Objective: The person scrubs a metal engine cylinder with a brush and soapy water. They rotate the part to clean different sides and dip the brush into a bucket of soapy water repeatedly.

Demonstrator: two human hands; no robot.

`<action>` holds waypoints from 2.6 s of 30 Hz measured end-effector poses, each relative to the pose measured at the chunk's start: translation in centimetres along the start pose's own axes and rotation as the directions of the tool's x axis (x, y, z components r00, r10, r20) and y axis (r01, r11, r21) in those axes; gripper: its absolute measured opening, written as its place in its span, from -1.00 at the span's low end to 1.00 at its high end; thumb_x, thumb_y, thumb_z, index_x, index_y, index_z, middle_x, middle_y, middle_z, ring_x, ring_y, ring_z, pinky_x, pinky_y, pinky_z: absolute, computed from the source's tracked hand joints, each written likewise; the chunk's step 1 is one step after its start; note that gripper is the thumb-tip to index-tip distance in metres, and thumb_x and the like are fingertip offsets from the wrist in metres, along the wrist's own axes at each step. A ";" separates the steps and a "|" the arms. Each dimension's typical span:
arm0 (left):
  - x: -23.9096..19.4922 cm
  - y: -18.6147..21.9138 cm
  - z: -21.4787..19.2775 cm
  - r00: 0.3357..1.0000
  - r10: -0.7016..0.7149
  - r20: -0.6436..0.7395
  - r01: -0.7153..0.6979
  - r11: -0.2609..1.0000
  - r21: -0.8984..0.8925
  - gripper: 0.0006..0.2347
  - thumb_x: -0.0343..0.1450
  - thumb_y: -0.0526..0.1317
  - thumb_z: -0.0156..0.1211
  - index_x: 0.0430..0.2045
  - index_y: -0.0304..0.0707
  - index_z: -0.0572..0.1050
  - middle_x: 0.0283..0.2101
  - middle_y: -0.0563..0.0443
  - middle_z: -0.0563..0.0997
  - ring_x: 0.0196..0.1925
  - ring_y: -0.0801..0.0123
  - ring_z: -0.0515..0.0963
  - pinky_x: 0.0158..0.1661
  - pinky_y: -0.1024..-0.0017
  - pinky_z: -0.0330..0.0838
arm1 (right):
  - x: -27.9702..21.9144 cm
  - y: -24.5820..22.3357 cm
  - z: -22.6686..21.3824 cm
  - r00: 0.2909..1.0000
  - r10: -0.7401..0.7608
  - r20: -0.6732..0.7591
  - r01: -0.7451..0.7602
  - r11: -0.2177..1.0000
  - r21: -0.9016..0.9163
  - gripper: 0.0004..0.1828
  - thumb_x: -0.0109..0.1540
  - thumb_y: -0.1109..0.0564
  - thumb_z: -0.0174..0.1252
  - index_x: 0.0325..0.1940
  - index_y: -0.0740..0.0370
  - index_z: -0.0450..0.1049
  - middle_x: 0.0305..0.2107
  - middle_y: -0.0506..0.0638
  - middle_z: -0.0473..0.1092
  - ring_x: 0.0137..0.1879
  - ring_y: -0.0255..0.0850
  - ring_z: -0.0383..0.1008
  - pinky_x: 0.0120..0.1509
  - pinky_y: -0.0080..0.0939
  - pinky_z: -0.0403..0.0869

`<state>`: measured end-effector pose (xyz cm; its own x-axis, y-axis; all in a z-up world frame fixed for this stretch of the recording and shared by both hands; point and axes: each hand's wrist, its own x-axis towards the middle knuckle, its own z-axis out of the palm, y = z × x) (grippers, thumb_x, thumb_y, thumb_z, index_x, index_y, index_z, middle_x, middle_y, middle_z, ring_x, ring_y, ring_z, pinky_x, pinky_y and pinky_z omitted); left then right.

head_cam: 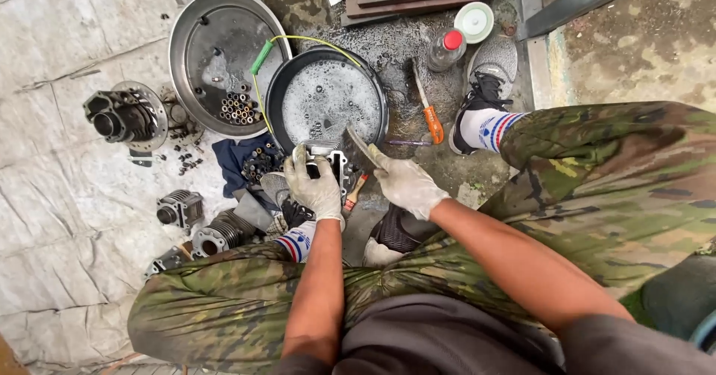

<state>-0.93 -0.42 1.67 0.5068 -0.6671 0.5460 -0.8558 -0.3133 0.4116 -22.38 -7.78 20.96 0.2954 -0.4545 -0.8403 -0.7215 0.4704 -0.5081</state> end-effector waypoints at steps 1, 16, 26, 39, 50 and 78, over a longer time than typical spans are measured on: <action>-0.3 -0.2 0.2 1.000 0.004 -0.006 -0.004 1.000 -0.006 -0.71 0.18 -0.29 0.40 -0.22 -0.10 0.67 -0.16 -0.11 0.60 -0.09 -0.01 0.65 -0.08 0.15 0.55 | 0.5 0.0 0.1 1.000 -0.005 -0.008 0.005 1.000 0.000 -0.46 0.33 -0.04 -0.11 0.42 -0.13 0.31 0.18 0.13 0.43 0.35 0.12 0.37 0.41 0.16 0.35; -0.7 -0.9 1.0 0.999 -0.038 0.010 0.038 0.999 0.019 -0.69 0.19 -0.24 0.40 -0.19 0.01 0.66 -0.14 -0.06 0.59 -0.11 0.00 0.65 -0.10 0.14 0.55 | 2.0 2.5 2.3 0.996 -0.080 -0.044 0.077 0.994 -0.083 -0.48 0.32 0.06 -0.08 0.40 0.03 0.35 0.01 0.24 0.53 0.21 0.18 0.49 0.32 0.18 0.44; 0.0 0.2 0.3 0.997 -0.072 0.025 0.070 0.995 0.068 -0.69 0.19 -0.22 0.40 -0.19 0.05 0.67 -0.14 0.00 0.59 -0.14 0.04 0.66 -0.15 0.19 0.57 | -2.5 -2.1 -1.1 1.000 0.006 0.020 -0.006 1.000 -0.014 -0.44 0.36 0.01 -0.13 0.48 -0.15 0.23 0.07 0.17 0.49 0.27 0.09 0.46 0.35 0.17 0.40; 8.2 6.5 -4.4 0.415 -0.448 0.792 0.302 0.889 0.345 0.01 0.03 0.22 0.60 0.39 -0.03 0.21 0.36 -0.39 0.22 0.32 -0.37 0.35 0.16 -0.22 0.38 | -2.3 -5.1 -4.5 0.995 -0.077 -0.058 0.055 0.949 -0.309 -0.30 0.41 0.21 -0.16 0.63 -0.11 -0.08 0.02 0.17 0.51 -0.30 -0.16 0.61 -0.33 -0.24 0.62; 13.1 9.1 -0.9 0.062 -0.551 0.832 0.177 0.827 0.534 0.12 0.03 0.15 0.62 0.39 -0.36 -0.01 0.35 -0.39 0.19 0.35 -0.17 0.32 0.26 0.09 0.38 | -7.6 -2.4 -9.2 0.724 -0.610 -0.321 0.423 0.761 -0.492 -0.30 0.36 -0.01 -0.04 0.60 -0.24 -0.01 -0.31 0.11 0.51 -0.34 0.31 0.49 -0.25 0.30 0.44; 12.8 9.4 6.9 0.071 -0.551 0.831 0.451 0.761 0.467 -0.32 0.04 -0.15 0.51 -0.02 -0.13 0.22 -0.13 -0.10 0.62 -0.13 0.10 0.63 -0.08 0.12 0.51 | -6.9 -0.8 -11.2 0.633 -0.590 -0.501 0.262 0.773 -0.578 -0.28 0.35 -0.05 0.14 0.58 -0.27 0.08 -0.31 -0.02 0.54 -0.63 0.13 0.42 -0.59 0.18 0.43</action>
<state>-3.13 -16.58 7.50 0.4219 -0.4363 -0.7948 -0.4713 -0.8544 0.2189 -30.79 -13.51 29.26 0.2985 -0.9444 -0.1379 -0.8424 -0.1928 -0.5031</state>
